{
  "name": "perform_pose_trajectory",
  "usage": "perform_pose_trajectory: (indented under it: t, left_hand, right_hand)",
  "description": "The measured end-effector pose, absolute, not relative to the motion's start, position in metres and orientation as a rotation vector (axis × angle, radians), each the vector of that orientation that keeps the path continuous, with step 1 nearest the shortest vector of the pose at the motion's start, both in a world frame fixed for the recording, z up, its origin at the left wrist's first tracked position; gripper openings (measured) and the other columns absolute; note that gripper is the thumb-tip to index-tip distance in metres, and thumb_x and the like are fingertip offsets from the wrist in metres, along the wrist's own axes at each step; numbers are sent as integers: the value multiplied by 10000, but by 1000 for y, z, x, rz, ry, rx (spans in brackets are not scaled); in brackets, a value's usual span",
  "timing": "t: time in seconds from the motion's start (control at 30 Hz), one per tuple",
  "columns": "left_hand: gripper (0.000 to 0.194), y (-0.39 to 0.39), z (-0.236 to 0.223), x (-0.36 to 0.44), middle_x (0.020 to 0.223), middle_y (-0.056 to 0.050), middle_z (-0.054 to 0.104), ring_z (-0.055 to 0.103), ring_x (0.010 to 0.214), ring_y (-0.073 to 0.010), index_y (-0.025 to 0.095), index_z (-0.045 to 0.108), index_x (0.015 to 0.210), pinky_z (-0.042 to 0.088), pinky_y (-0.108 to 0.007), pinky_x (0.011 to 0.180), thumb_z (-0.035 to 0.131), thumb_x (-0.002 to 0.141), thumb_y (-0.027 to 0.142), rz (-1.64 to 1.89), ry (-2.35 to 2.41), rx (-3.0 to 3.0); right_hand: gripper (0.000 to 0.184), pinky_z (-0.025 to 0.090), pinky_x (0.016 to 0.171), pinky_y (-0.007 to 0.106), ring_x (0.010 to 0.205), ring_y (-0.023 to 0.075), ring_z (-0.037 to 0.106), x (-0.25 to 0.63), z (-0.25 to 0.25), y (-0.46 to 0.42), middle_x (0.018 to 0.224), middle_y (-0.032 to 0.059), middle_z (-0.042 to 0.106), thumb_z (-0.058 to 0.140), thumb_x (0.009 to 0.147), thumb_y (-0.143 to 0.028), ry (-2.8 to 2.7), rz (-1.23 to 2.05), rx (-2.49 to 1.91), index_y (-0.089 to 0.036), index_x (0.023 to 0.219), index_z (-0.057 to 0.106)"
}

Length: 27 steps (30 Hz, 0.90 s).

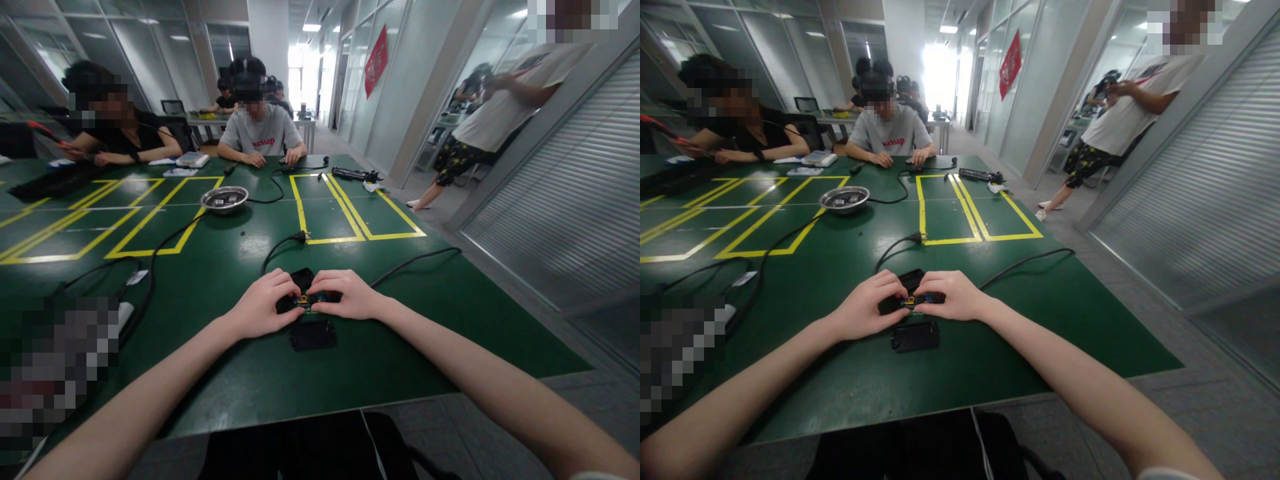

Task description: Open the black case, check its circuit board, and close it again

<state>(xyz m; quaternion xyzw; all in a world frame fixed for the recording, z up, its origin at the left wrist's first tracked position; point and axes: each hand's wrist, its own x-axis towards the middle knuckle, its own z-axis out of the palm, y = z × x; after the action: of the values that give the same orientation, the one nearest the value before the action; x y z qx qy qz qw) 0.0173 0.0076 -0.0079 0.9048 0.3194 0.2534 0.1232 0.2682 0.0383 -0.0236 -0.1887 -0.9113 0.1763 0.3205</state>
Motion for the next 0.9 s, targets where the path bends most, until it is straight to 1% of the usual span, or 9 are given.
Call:
perform_pose_trajectory:
  t: [0.1,0.17,0.23,0.4,0.53,0.63,0.73,0.83,0.9]
  left_hand:
    - [118,8,-7,15,957,-60,678,616,928,-236,198,679,939,513,-354,803,703,927,313,729,946,2669]
    - [128,8,-7,13,977,-61,674,630,941,-235,197,677,918,519,-352,813,712,920,320,723,947,2685]
    - [143,8,-7,12,998,-61,671,644,933,-229,197,673,915,525,-341,800,724,907,331,704,947,2698]
    - [161,11,-7,11,1025,-62,690,665,955,-228,205,655,897,547,-339,808,732,896,346,690,965,2711]
    - [138,15,-7,10,1034,-64,735,657,1093,-260,213,652,878,549,-397,935,721,904,330,731,932,2712]
    - [136,16,-7,8,1073,-60,765,642,1145,-275,218,669,881,525,-425,968,746,881,330,749,948,2726]
    - [150,16,-6,7,1041,-50,776,646,1082,-273,217,681,879,508,-412,906,763,865,341,708,1007,2761]
    - [173,16,-5,7,950,-43,766,663,961,-251,205,673,876,499,-382,836,745,885,362,658,1037,2771]
    - [176,16,-6,7,931,-44,755,673,895,-232,200,664,877,503,-363,804,720,904,365,650,1036,2758]
  right_hand:
    - [225,582,922,402,1042,237,698,268,-22,38,1133,114,737,675,982,-354,-2356,383,-527,-199,1128,747]
    - [313,557,996,454,1139,267,663,268,-21,39,1232,134,709,713,950,-380,-2398,371,-516,-199,1205,725]
    - [400,536,1032,481,1188,283,637,269,-21,40,1282,141,690,753,913,-415,-2455,399,-501,-205,1251,709]
    - [545,520,1025,511,1151,302,618,269,-20,39,1245,143,697,826,822,-512,-2507,387,-548,-195,1252,717]
    - [625,521,1012,518,1123,309,614,268,-18,37,1207,150,699,849,772,-574,-2517,313,-603,-169,1230,724]
    - [695,530,1007,515,1130,312,611,267,-17,35,1217,150,692,846,776,-559,-2513,335,-650,-170,1325,673]
    - [773,539,1005,517,1153,315,610,265,-18,33,1268,155,673,826,798,-520,-2503,359,-683,-184,1448,577]
    - [798,541,1017,521,1178,323,610,264,-20,32,1294,172,659,810,806,-503,-2504,351,-687,-165,1477,543]
    - [802,542,1025,514,1195,322,613,264,-21,31,1315,180,647,806,808,-502,-2503,365,-691,-153,1479,539]
